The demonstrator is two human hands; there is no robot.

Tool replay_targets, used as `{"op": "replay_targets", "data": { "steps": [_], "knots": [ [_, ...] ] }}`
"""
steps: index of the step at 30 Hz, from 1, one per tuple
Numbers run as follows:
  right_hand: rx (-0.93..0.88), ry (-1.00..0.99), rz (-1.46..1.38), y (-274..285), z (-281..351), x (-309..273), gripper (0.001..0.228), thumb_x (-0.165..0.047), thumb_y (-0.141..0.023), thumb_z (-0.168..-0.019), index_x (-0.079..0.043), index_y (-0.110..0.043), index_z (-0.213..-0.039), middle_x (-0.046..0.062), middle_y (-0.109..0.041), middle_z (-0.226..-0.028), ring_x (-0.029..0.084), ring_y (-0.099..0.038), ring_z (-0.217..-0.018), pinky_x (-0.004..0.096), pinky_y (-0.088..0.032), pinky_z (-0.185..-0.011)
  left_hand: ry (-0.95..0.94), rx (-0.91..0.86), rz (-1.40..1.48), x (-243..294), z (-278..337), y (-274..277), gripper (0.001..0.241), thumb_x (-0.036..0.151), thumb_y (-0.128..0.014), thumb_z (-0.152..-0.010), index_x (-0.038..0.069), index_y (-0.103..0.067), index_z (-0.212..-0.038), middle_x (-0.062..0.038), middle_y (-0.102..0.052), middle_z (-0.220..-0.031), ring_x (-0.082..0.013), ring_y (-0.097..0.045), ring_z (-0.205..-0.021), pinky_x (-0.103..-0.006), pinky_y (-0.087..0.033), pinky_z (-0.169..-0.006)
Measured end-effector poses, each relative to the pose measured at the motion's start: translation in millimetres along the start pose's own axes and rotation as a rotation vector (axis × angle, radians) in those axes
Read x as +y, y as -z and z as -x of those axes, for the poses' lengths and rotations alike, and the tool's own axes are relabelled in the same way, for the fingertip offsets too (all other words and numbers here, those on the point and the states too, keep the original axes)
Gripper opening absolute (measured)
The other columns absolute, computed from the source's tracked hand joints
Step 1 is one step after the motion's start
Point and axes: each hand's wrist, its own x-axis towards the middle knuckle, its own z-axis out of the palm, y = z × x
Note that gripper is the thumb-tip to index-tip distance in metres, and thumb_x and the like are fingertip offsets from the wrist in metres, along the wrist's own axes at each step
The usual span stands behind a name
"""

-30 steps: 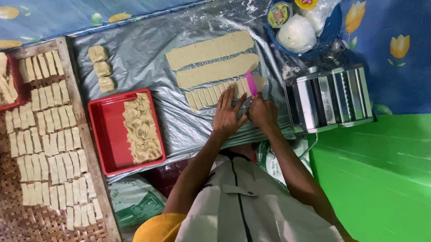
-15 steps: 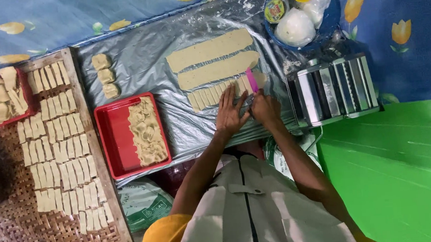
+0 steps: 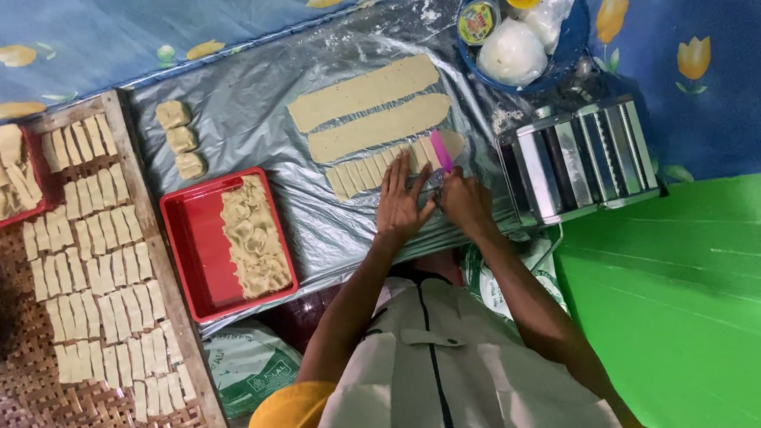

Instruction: Cutting thin sheets of dough into rectangular pieces for snacks.

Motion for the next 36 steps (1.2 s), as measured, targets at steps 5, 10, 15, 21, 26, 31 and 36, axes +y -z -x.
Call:
{"op": "replay_targets", "data": {
  "steps": [5,10,15,21,26,31,36],
  "knots": [
    [-0.007,-0.004,-0.006,-1,-7,-1,0.042,-0.040,-0.030,-0.109,-0.006,-0.054,-0.113,0.024,-0.075,-0.089,0.046,-0.075,-0.092,0.061,-0.058,-0.083,-0.009,-0.005,-0.011,0,-1,-1,0.064,0.048,-0.056,-0.092,0.024,-0.048,-0.151,-0.027,-0.034,-0.160,-0.0405,-0.030,-0.152,-0.0516,-0.022,-0.125],
    [0.052,0.045,-0.020,-6,-6,0,0.036,-0.035,-0.036,-0.107,-0.006,-0.056,-0.109,0.023,-0.074,-0.084,0.045,-0.076,-0.084,0.058,-0.059,-0.076,-0.019,0.000,0.011,1,-1,4,0.067,0.049,-0.061,-0.088,0.024,-0.050,-0.150,-0.026,-0.037,-0.158,-0.0402,-0.031,-0.151,-0.0509,-0.021,-0.126],
    [-0.008,0.051,-0.298,1,17,14,0.052,-0.037,-0.030,-0.105,0.007,-0.055,-0.113,0.035,-0.070,-0.080,0.059,-0.069,-0.076,0.070,-0.053,-0.069,-0.016,0.045,0.029,1,-1,3,0.065,0.047,-0.061,-0.089,0.023,-0.051,-0.149,-0.027,-0.039,-0.156,-0.0406,-0.033,-0.151,-0.0517,-0.023,-0.125],
    [0.076,0.209,-0.216,21,51,21,0.045,-0.018,-0.036,-0.104,0.018,-0.059,-0.117,0.041,-0.068,-0.079,0.062,-0.066,-0.071,0.067,-0.052,-0.056,-0.012,0.074,0.018,2,-2,0,0.060,0.048,-0.056,-0.093,0.022,-0.053,-0.147,-0.027,-0.040,-0.156,-0.0410,-0.034,-0.150,-0.0519,-0.024,-0.124],
    [0.357,0.229,-0.104,-11,1,35,0.038,-0.028,-0.039,-0.111,-0.002,-0.062,-0.095,0.023,-0.062,-0.062,0.043,-0.068,-0.059,0.047,-0.048,-0.048,-0.019,0.077,0.017,2,-1,0,0.059,0.048,-0.055,-0.094,0.021,-0.053,-0.147,-0.027,-0.040,-0.156,-0.0405,-0.033,-0.150,-0.0516,-0.024,-0.124],
    [0.421,0.195,-0.042,-9,-16,26,0.037,-0.037,-0.043,-0.109,-0.012,-0.059,-0.087,0.015,-0.065,-0.060,0.037,-0.072,-0.062,0.045,-0.052,-0.053,-0.022,0.093,0.006,-2,-1,-4,0.061,0.047,-0.057,-0.092,0.021,-0.052,-0.147,-0.027,-0.039,-0.157,-0.0405,-0.033,-0.150,-0.0520,-0.024,-0.125],
    [0.265,0.102,-0.026,-17,-27,31,0.033,-0.038,-0.039,-0.108,-0.013,-0.058,-0.094,0.016,-0.069,-0.064,0.038,-0.075,-0.066,0.051,-0.056,-0.057,-0.020,0.083,0.036,1,-1,2,0.060,0.046,-0.059,-0.092,0.020,-0.054,-0.145,-0.028,-0.038,-0.157,-0.0413,-0.033,-0.150,-0.0521,-0.024,-0.124]
  ]
}}
